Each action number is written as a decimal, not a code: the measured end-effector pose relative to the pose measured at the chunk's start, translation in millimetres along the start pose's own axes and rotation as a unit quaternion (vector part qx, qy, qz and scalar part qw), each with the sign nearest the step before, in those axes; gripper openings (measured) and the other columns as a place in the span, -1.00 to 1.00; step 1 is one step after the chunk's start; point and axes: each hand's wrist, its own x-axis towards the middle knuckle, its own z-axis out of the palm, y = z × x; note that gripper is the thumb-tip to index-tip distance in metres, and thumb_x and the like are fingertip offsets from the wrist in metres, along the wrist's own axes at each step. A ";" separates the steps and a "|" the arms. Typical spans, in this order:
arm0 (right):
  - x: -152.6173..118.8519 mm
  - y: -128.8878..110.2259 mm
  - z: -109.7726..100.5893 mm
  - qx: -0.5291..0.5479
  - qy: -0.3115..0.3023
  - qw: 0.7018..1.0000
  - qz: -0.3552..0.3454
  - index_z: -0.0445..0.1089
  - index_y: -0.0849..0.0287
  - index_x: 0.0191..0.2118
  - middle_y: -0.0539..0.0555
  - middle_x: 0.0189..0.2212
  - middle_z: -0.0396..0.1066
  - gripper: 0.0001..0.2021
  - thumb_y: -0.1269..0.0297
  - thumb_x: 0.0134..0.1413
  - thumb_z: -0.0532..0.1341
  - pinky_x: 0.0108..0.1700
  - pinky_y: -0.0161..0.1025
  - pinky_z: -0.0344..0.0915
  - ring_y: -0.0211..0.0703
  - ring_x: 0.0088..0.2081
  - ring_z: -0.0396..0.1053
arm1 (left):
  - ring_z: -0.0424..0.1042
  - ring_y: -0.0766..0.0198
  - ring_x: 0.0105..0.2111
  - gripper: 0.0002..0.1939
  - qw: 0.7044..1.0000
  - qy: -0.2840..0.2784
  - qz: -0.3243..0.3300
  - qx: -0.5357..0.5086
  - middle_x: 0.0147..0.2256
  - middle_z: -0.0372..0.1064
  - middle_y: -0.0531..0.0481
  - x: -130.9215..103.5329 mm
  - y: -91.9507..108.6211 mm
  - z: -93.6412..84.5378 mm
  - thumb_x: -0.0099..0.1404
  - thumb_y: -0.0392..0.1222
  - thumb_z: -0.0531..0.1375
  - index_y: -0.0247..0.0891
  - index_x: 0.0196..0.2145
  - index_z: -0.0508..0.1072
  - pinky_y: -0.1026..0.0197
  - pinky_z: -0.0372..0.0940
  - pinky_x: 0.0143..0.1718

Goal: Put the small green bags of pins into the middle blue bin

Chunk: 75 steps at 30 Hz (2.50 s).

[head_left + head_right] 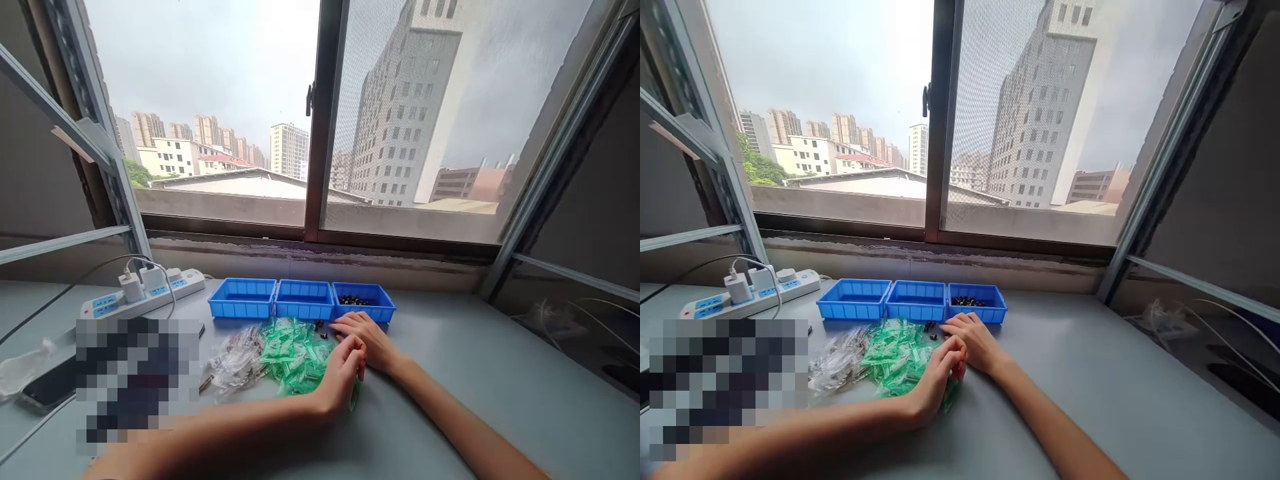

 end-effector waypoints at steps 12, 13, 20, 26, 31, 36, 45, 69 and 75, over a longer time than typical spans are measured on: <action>-0.4 4.8 -0.6 0.055 0.009 0.998 0.020 0.53 0.16 -0.28 0.08 -0.27 0.52 -0.75 0.60 0.03 0.17 -0.12 -0.16 0.27 -0.07 -0.19 0.41 | 0.01 0.38 -0.58 -0.78 1.000 0.025 -0.005 -0.007 -0.63 -0.01 0.14 1.6 -0.9 0.3 -0.08 -0.01 0.01 -0.21 -0.58 0.11 0.26 -0.04 -0.49; -0.4 4.4 -0.1 0.060 0.014 0.998 0.021 0.52 0.16 -0.29 0.08 -0.28 0.52 -0.74 0.61 0.01 0.16 -0.13 -0.16 0.27 -0.07 -0.20 0.41 | 0.01 0.38 -0.58 -0.77 1.000 0.027 -0.006 -0.007 -0.63 -0.01 0.14 1.5 -0.2 0.3 -0.08 0.00 0.02 -0.21 -0.58 0.11 0.27 -0.04 -0.49; -0.6 -0.9 3.6 0.127 0.061 0.990 0.029 0.48 0.19 -0.34 0.04 -0.34 0.52 -0.75 0.64 -0.08 0.16 -0.16 -0.24 0.33 -0.14 -0.25 0.43 | 0.01 0.37 -0.58 -0.78 0.999 0.036 -0.011 0.017 -0.65 0.00 0.12 0.2 -2.9 -3.9 -0.05 -0.02 0.01 -0.22 -0.60 0.12 0.25 -0.06 -0.47; 0.4 -1.6 9.8 0.221 0.125 0.967 0.035 0.46 0.16 -0.40 0.06 -0.40 0.48 -0.86 0.50 0.01 0.17 -0.26 -0.24 0.36 -0.14 -0.33 0.43 | 0.02 0.35 -0.55 -0.77 0.998 0.025 -0.010 0.049 -0.63 0.04 0.08 -0.5 -0.9 -5.1 0.00 -0.01 0.01 -0.23 -0.60 0.13 0.24 -0.04 -0.43; 2.0 0.0 13.8 0.246 0.140 0.957 0.066 0.45 0.17 -0.40 0.07 -0.40 0.46 -0.91 0.44 0.03 0.19 -0.30 -0.25 0.35 -0.17 -0.37 0.41 | 0.01 0.34 -0.56 -0.68 0.999 0.015 -0.038 0.012 -0.63 0.01 0.07 1.5 -0.5 -4.3 -0.03 0.08 0.08 -0.22 -0.63 0.12 0.23 -0.07 -0.48; 1.8 2.4 15.4 0.247 0.140 0.956 0.076 0.46 0.18 -0.39 0.07 -0.41 0.45 -0.93 0.40 0.04 0.22 -0.32 -0.24 0.35 -0.18 -0.39 0.39 | 0.03 0.33 -0.54 -0.72 0.999 0.012 -0.027 0.023 -0.63 0.02 0.05 0.1 0.6 -3.4 -0.01 0.02 0.06 -0.22 -0.64 0.12 0.23 -0.05 -0.46; 1.5 4.9 18.7 0.233 0.136 0.959 0.091 0.46 0.18 -0.38 0.07 -0.41 0.45 -0.94 0.40 0.03 0.22 -0.32 -0.24 0.35 -0.17 -0.40 0.39 | 0.03 0.31 -0.50 -0.73 0.999 0.004 -0.018 0.043 -0.62 0.02 0.05 -2.0 2.1 -2.5 0.00 0.00 0.01 -0.23 -0.67 0.10 0.21 -0.05 -0.39; -1.3 5.6 13.7 0.238 0.158 0.953 0.102 0.44 0.16 -0.42 0.05 -0.49 0.43 -0.84 0.24 0.08 0.17 -0.38 -0.25 0.36 -0.18 -0.47 0.36 | 0.01 0.33 -0.54 -0.78 1.000 -0.017 -0.020 0.013 -0.64 0.01 0.07 0.0 -3.7 -1.1 -0.02 -0.06 -0.02 -0.21 -0.69 0.11 0.23 -0.07 -0.45; -1.9 4.6 10.7 0.262 0.191 0.936 0.134 0.47 0.16 -0.41 0.05 -0.49 0.44 -0.83 0.22 0.08 0.19 -0.45 -0.29 0.32 -0.19 -0.49 0.35 | 0.02 0.33 -0.55 -0.79 1.000 0.009 -0.014 -0.002 -0.64 0.01 0.07 0.0 -2.5 -1.8 -0.03 -0.06 -0.02 -0.22 -0.67 0.11 0.24 -0.06 -0.47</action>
